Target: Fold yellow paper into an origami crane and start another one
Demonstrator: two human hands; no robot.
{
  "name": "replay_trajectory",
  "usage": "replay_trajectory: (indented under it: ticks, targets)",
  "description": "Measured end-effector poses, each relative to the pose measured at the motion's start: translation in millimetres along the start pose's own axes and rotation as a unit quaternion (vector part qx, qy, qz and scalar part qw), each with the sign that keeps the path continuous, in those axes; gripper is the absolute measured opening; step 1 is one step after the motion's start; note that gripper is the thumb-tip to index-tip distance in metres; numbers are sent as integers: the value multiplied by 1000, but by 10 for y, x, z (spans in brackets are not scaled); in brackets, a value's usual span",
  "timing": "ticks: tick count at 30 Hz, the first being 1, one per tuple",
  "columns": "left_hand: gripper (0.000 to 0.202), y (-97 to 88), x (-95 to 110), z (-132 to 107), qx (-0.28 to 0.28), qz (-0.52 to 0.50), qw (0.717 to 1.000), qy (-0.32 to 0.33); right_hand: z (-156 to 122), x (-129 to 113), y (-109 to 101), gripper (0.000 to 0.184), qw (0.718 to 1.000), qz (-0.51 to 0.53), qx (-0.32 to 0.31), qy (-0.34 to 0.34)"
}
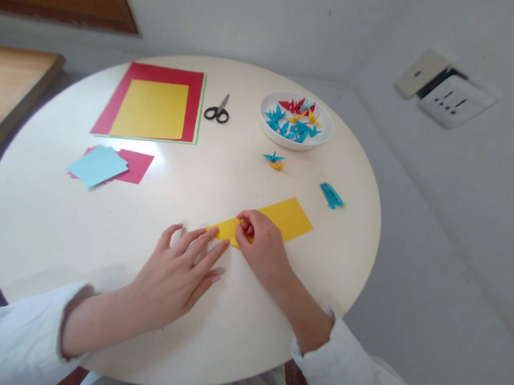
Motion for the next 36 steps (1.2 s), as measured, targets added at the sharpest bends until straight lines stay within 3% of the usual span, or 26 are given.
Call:
replay_trajectory:
  ticks: [26, 36]
  targets:
    - [39, 1, -20, 30, -15, -18, 1000, -7, 0, -5, 4, 9, 1000, 5, 0, -6]
    - [42, -14, -13, 55, -38, -39, 998, -16, 14, 80, -38, 12, 991, 109, 0, 76]
Point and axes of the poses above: each hand's wrist, its own z-axis towards the middle knuckle, its own y-axis out of the palm, x = y × z, the point moved 5 cm from there along z, towards the middle knuckle, and after that the axes turned 6 degrees about -z, right-handed, at the moved point
